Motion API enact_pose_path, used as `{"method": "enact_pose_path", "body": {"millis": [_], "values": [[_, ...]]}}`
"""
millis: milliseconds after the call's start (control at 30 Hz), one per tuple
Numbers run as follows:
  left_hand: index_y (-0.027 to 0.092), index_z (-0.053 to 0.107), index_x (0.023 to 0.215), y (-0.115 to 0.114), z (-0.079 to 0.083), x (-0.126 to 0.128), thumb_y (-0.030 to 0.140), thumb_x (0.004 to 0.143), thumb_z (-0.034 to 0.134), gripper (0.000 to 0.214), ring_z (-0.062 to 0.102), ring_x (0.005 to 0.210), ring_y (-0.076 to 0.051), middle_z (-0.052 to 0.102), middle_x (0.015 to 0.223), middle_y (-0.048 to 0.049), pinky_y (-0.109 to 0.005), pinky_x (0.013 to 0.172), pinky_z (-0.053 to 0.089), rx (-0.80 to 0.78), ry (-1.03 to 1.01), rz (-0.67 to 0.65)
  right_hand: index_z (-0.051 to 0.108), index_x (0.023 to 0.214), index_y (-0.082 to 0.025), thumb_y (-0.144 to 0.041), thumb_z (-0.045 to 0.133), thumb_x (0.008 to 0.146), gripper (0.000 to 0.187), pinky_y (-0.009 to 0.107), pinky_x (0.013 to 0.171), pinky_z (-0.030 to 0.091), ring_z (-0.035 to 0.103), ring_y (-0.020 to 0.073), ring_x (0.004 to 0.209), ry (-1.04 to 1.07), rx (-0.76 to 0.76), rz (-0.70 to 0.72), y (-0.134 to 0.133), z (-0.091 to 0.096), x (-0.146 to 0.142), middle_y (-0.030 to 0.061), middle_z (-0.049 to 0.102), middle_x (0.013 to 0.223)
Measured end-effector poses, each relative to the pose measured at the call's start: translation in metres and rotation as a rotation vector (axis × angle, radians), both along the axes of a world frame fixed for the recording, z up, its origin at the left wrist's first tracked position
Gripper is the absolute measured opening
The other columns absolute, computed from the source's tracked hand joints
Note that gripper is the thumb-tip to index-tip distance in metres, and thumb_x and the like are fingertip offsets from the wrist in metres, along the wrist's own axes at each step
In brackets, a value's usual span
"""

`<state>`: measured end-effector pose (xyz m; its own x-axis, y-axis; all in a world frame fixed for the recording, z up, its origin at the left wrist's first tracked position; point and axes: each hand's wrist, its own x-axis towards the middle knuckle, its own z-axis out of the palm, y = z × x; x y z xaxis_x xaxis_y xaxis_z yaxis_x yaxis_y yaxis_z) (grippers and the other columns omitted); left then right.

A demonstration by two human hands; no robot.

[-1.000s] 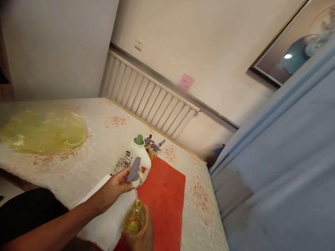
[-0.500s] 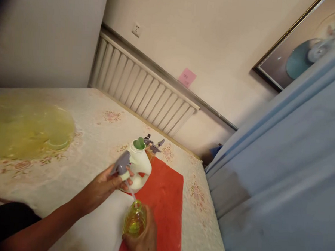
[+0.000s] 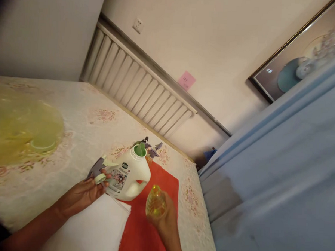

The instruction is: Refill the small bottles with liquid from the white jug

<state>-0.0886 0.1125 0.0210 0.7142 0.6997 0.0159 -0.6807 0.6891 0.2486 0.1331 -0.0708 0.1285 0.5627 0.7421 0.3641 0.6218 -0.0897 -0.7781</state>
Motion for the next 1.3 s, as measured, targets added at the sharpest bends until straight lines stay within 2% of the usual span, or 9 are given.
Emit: {"method": "enact_pose_path", "body": {"millis": [133,267,433,600,833,1300], "values": [[0.022,0.071,0.105,0.001,-0.002,-0.003,0.014,0.079,0.079,0.028,0.074,0.090,-0.019,0.075,0.109,-0.0059,-0.032,0.082,0.062,0.069,-0.016,-0.060,0.070,0.115,-0.020,-0.024,0.077,0.058,0.057,0.038,0.080,0.055,0.069,0.0270,0.089,-0.135,-0.034,0.117,0.033,0.040,0.016,0.0042,0.074,0.100],[0.022,0.071,0.107,0.008,-0.003,-0.003,0.014,0.080,0.079,0.029,0.073,0.093,-0.020,0.075,0.110,-0.0065,-0.034,0.085,0.061,0.157,-0.052,-0.079,0.067,0.122,-0.018,-0.020,0.079,0.056,0.067,0.041,0.091,0.051,0.066,0.0274,0.100,-0.426,-0.062,0.097,0.062,0.073,0.028,0.0068,0.071,0.109],[0.021,0.070,0.113,0.018,-0.011,0.001,0.016,0.083,0.078,0.031,0.072,0.096,-0.020,0.073,0.113,-0.0069,-0.033,0.086,0.061,0.213,-0.096,-0.122,0.060,0.129,-0.021,-0.020,0.078,0.060,0.072,0.044,0.098,0.048,0.059,0.0277,0.109,-0.689,-0.270,0.094,0.087,0.104,0.029,0.0075,0.065,0.118],[0.021,0.070,0.115,0.022,-0.014,0.002,0.016,0.087,0.074,0.029,0.071,0.098,-0.019,0.071,0.117,-0.0086,-0.034,0.088,0.059,0.266,-0.147,-0.144,0.056,0.135,-0.019,-0.017,0.073,0.064,0.073,0.039,0.100,0.046,0.057,0.0275,0.113,-0.856,-0.425,0.094,0.098,0.128,0.017,0.0105,0.061,0.121],[0.020,0.070,0.117,0.022,-0.011,0.000,0.017,0.088,0.073,0.029,0.070,0.095,-0.020,0.071,0.117,-0.0112,-0.036,0.090,0.058,0.343,-0.169,-0.167,0.053,0.138,-0.020,-0.018,0.070,0.067,0.073,0.038,0.100,0.043,0.055,0.0282,0.115,-1.039,-0.549,0.076,0.108,0.144,0.005,0.0115,0.061,0.124],[0.019,0.070,0.117,0.024,-0.014,0.001,0.017,0.087,0.072,0.029,0.071,0.095,-0.021,0.071,0.117,-0.0125,-0.038,0.090,0.056,0.307,-0.187,-0.181,0.052,0.137,-0.024,-0.020,0.065,0.070,0.069,0.036,0.092,0.039,0.051,0.0278,0.112,-1.245,-0.656,0.051,0.113,0.157,-0.004,0.0103,0.060,0.125]]}}
